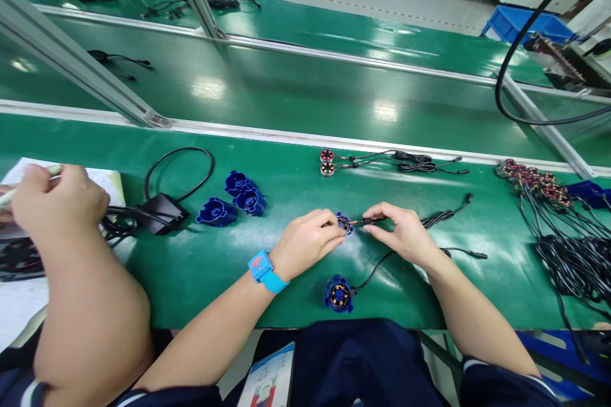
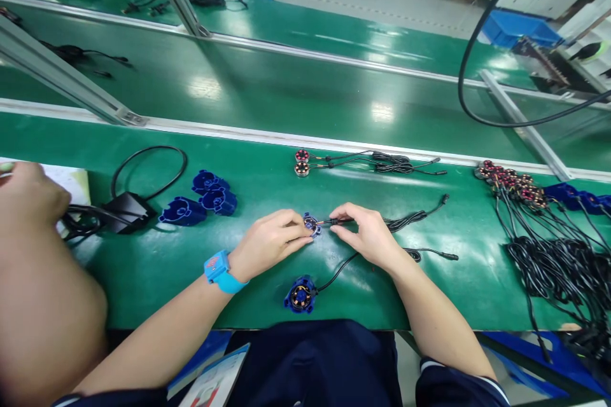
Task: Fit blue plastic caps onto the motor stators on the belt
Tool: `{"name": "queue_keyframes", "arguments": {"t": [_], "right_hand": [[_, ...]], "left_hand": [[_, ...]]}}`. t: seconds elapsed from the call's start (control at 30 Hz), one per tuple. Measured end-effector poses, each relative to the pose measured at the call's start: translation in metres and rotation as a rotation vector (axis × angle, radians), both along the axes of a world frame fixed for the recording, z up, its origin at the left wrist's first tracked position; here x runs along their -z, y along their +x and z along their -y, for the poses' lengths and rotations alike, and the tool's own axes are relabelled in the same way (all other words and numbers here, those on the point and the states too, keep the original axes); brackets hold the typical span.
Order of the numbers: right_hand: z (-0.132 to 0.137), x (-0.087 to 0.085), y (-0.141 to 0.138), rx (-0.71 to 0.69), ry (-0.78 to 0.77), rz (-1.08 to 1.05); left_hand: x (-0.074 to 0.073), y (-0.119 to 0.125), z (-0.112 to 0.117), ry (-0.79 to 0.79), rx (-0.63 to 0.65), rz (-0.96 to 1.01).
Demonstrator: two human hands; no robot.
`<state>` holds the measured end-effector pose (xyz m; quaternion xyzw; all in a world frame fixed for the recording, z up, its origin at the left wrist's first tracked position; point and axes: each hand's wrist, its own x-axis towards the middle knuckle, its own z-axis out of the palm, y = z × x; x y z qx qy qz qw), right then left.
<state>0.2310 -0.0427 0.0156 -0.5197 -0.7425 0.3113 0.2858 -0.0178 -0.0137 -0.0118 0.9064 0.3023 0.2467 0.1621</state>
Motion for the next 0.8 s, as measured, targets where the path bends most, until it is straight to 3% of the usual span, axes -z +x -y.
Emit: {"name": "queue_keyframes", "arguments": {"t": [0.27, 0.53, 0.67, 0.8], "right_hand": [[0.0, 0.007, -0.002, 0.071, 0.088, -0.029], [0.005, 0.013, -0.021, 0.098, -0.067, -0.204], [0.009, 0.019, -0.038, 0.108, -0.198, -0.371], [0.007, 0.024, -0.047, 0.114, -0.232, -0.425]], "left_hand": [[-0.001, 0.005, 0.0, -0.155, 0.134, 0.024], [-0.001, 0.011, 0.002, 0.104, -0.138, -0.182], [-0.001, 0.013, 0.001, 0.093, -0.209, -0.215], [-0.001, 0.011, -0.001, 0.096, -0.211, -0.223]]}}
